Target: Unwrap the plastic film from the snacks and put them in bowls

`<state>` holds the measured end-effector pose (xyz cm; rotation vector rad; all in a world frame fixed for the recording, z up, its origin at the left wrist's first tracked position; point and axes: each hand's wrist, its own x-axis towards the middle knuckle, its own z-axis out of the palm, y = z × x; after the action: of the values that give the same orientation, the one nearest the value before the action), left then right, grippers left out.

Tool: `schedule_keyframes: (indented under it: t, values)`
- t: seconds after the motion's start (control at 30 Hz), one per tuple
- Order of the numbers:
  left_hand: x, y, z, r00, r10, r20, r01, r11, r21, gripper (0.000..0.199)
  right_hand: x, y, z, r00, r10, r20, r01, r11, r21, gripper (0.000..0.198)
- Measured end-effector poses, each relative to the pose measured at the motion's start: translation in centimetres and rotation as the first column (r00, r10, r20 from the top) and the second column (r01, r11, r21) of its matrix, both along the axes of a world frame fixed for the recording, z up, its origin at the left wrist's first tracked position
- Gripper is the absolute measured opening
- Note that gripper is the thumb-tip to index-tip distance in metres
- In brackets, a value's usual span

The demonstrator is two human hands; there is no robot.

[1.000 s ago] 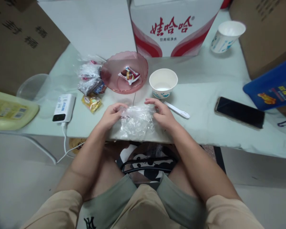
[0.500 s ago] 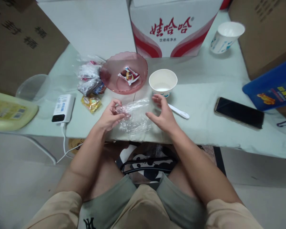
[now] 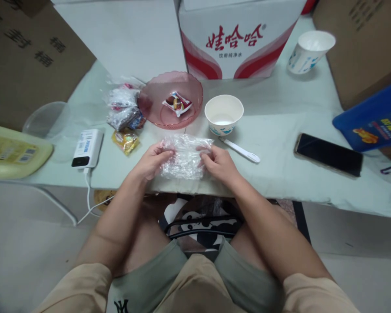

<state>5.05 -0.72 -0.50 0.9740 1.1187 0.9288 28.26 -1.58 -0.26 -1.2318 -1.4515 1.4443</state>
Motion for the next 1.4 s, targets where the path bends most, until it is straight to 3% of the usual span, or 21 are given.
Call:
schedule_keyframes:
  t: [0.1,0.23,0.33,0.4,0.43,0.53,0.6,0.67,0.77,0.87,0.93,1.0,1.13,1.2,1.3,1.4]
  values:
    - [0.2,-0.1,0.1,1.000,0.014,-0.023,-0.013,1.000,0.026,0.036,0.2,0.1,0.1,0.999,-0.022,-0.038,0.022,1.000,0.006,0.033]
    - [-0.1,-0.4,0.5,0.998,-0.006,0.070,0.009,0.999,-0.039,0.061,0.5,0.2,0.1,0.978,-0.057,-0.202,0.059,0.998,0.008,0.027]
    - [-0.7,-0.3,1.0,0.989,-0.006,0.147,0.019,0.996,-0.085,0.050,0.8,0.3,0.0,0.948,-0.002,-0.319,-0.004,1.000,-0.019,0.026]
    - [-1.2,-0.1,1.1,0.979,-0.081,0.188,0.096,0.993,-0.073,0.037,1.0,0.4,-0.1,0.950,0.024,-0.310,-0.018,1.000,0.021,0.036]
    - [-1.3,0.0,1.0,0.971,-0.130,0.198,0.142,0.989,-0.049,0.040,1.1,0.4,-0.2,0.961,0.014,-0.275,0.001,0.999,0.053,0.041]
    - [-1.3,0.1,0.4,0.980,-0.185,0.080,0.179,0.981,0.078,0.048,1.0,0.6,-0.9,0.986,-0.073,-0.147,0.088,0.992,0.095,0.043]
    - [-1.0,0.0,-0.2,0.988,-0.142,-0.068,0.151,0.975,0.164,0.038,0.8,0.7,-1.5,0.992,-0.075,-0.100,0.082,0.994,0.067,0.063]
    - [-0.7,-0.1,-0.8,0.984,-0.098,-0.148,0.129,0.968,0.215,0.044,0.5,0.8,-2.0,0.996,-0.062,-0.067,0.065,0.997,0.035,0.080]
    - [-0.5,-0.2,-1.2,0.990,0.035,-0.140,0.011,0.949,0.314,0.066,0.3,0.9,-1.9,0.993,-0.117,0.005,0.117,0.992,0.039,0.054]
    - [-0.5,-0.4,-1.2,0.932,0.301,-0.203,-0.166,0.851,0.499,0.045,0.3,0.8,-1.2,0.972,-0.217,0.085,0.196,0.960,0.201,0.018]
    - [-0.4,-0.7,-1.2,0.862,0.406,-0.303,-0.164,0.789,0.592,0.028,0.3,0.6,-0.7,0.963,-0.242,0.123,0.179,0.907,0.381,0.010]
    - [0.0,-1.1,-1.2,0.853,0.354,-0.384,-0.052,0.789,0.612,0.026,0.2,0.1,-0.5,0.975,-0.170,0.144,0.083,0.876,0.475,0.004]
    - [1.4,-1.6,-1.6,0.931,0.044,-0.362,0.171,0.826,0.538,0.077,-0.5,-0.9,-0.4,0.984,0.178,0.024,-0.176,0.926,0.335,0.019]
    - [2.0,-1.7,-1.6,0.948,-0.025,-0.317,0.183,0.859,0.478,0.077,-1.0,-1.1,-0.6,0.959,0.263,-0.106,-0.227,0.937,0.265,0.029]
    - [2.2,-1.4,-1.3,0.957,-0.021,-0.291,0.149,0.892,0.427,0.052,-1.4,-0.9,-1.0,0.960,0.192,-0.202,-0.168,0.977,0.131,0.042]
    - [2.3,-1.1,-0.9,0.958,0.042,-0.283,0.099,0.879,0.467,0.045,-1.5,-0.5,-1.4,0.997,-0.014,-0.080,0.016,0.999,0.034,0.055]
